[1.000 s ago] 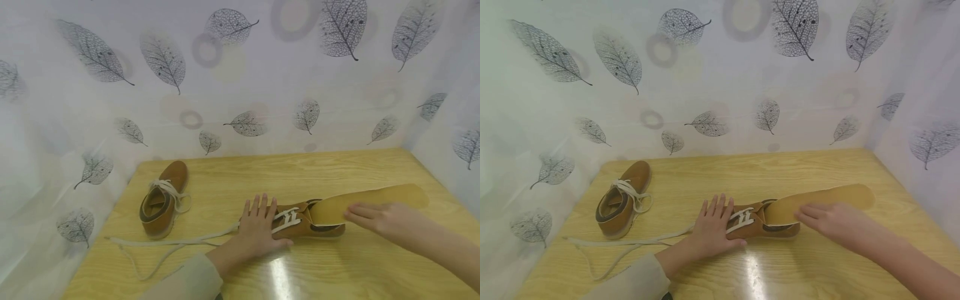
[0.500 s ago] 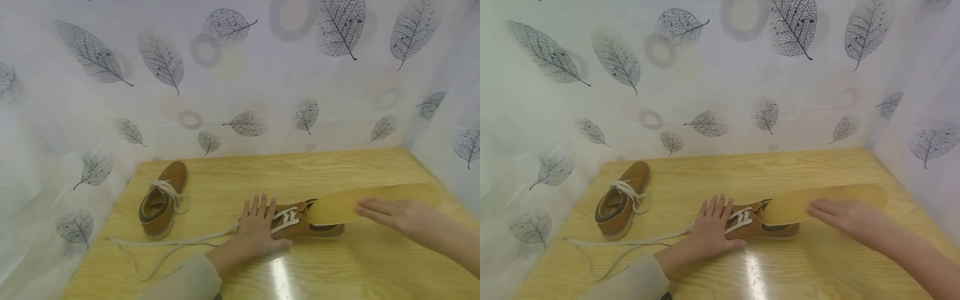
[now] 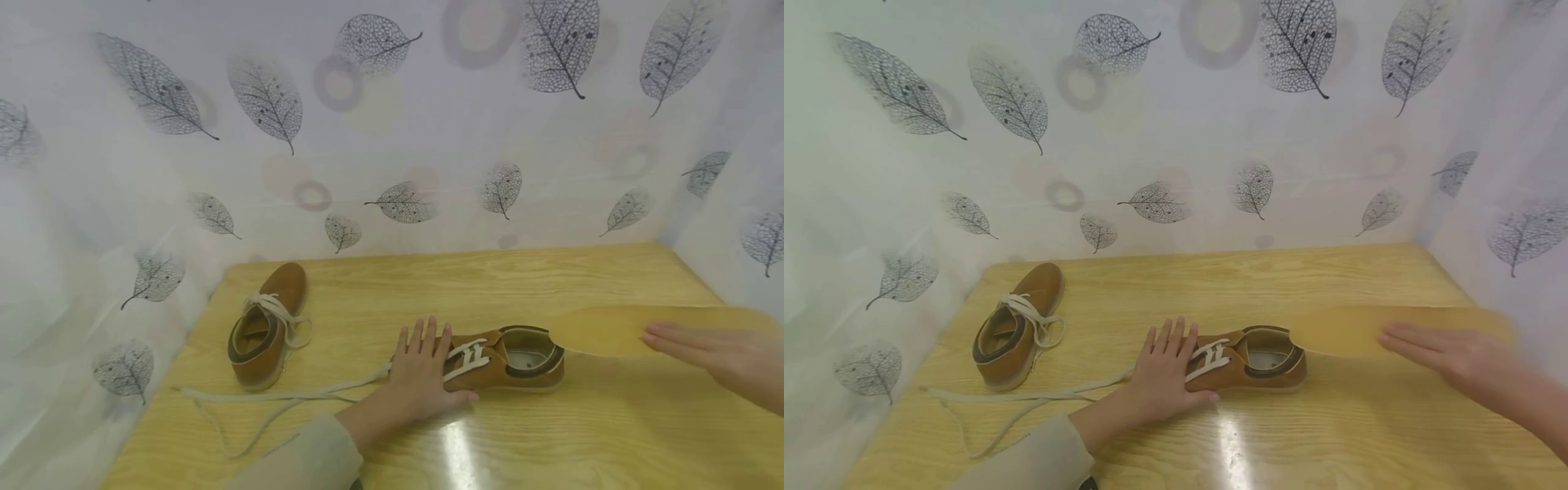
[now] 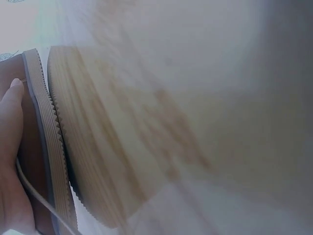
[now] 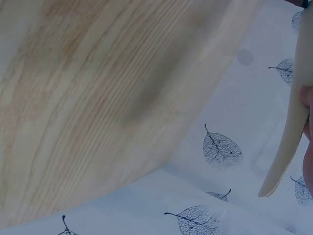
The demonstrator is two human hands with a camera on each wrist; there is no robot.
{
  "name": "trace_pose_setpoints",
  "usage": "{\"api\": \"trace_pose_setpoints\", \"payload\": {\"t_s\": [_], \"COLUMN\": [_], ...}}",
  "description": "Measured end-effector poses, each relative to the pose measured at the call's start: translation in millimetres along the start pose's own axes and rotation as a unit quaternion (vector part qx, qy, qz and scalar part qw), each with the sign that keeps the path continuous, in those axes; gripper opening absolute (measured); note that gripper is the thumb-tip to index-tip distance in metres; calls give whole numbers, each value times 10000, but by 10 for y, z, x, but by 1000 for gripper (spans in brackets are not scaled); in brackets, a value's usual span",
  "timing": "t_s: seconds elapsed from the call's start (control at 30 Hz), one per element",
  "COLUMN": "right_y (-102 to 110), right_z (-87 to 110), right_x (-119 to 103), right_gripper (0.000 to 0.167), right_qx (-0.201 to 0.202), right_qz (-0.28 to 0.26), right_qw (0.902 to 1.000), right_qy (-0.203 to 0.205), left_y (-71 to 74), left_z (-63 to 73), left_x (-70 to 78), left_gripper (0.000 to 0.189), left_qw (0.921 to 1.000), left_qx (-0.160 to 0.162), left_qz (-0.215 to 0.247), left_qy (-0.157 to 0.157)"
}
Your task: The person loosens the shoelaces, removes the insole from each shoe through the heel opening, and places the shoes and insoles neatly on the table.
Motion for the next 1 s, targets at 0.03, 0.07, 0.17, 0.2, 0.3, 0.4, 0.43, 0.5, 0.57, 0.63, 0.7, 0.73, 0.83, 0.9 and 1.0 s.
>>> {"api": "trace_pose_setpoints", "payload": {"t_s": [0.03, 0.07, 0.17, 0.2, 0.3, 0.4, 0.43, 0.5, 0.57, 0.63, 0.7, 0.73, 0.83, 0.9, 1.0], "right_y": [-4, -6, -12, -21, -66, -162, -195, -276, -367, -446, -518, -552, -647, -708, -796], "right_z": [37, 73, 164, 189, 267, 347, 369, 411, 420, 431, 441, 442, 448, 450, 454], "right_x": [23, 39, 56, 63, 89, 124, 132, 154, 175, 194, 206, 209, 220, 227, 232], "right_gripper": [60, 60, 61, 61, 61, 60, 62, 62, 62, 58, 56, 55, 50, 49, 46], "right_qx": [-16, -29, -132, -141, -125, -58, -53, -33, 24, 81, 174, 252, 437, 538, 567], "right_qz": [14, 81, 392, 491, 623, 592, 592, 421, 323, 82, -59, -80, -133, -105, -496], "right_qw": [10000, 9999, 9990, 9986, 9978, 9981, 9981, 9991, 9995, 9999, 9998, 9996, 9989, 9985, 9968], "right_qy": [-39, -73, -155, -162, -167, -180, -156, -97, 27, 88, 84, 105, 78, 25, -257], "left_y": [-1, 0, 2, 4, 12, 18, 18, 17, 18, 17, 15, 13, 3, -8, -22], "left_z": [0, 0, -1, -1, -5, -7, -8, -8, -5, -1, 3, 4, 11, 14, 11], "left_x": [2, 4, 8, 9, 6, 3, 3, 4, -5, -9, -11, -10, -12, -16, -26], "left_gripper": [110, 110, 110, 110, 111, 111, 111, 111, 111, 110, 110, 110, 110, 110, 111], "left_qw": [10000, 10000, 10000, 10000, 10000, 10000, 10000, 10000, 9999, 9999, 10000, 10000, 9999, 9999, 9999], "left_qx": [-16, -32, -54, -53, -33, -25, -33, -55, -71, -76, -51, -35, 18, 53, 93], "left_qz": [-10, 1, 9, 4, -21, -23, -30, -26, -16, 17, 57, 81, 126, 125, 94], "left_qy": [1, 5, 10, 10, 15, 23, 32, 54, 72, 73, 43, 21, -20, -49, -81]}}
Point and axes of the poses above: each hand's wrist, its own z-axis away from the middle knuckle, its own y-axis out of the back of the hand, x = y × z, the point moved 1 cm from there along -z, towards the middle knuckle, and after that the axes turned 9 degrees about -y, right-handed, at the moved point
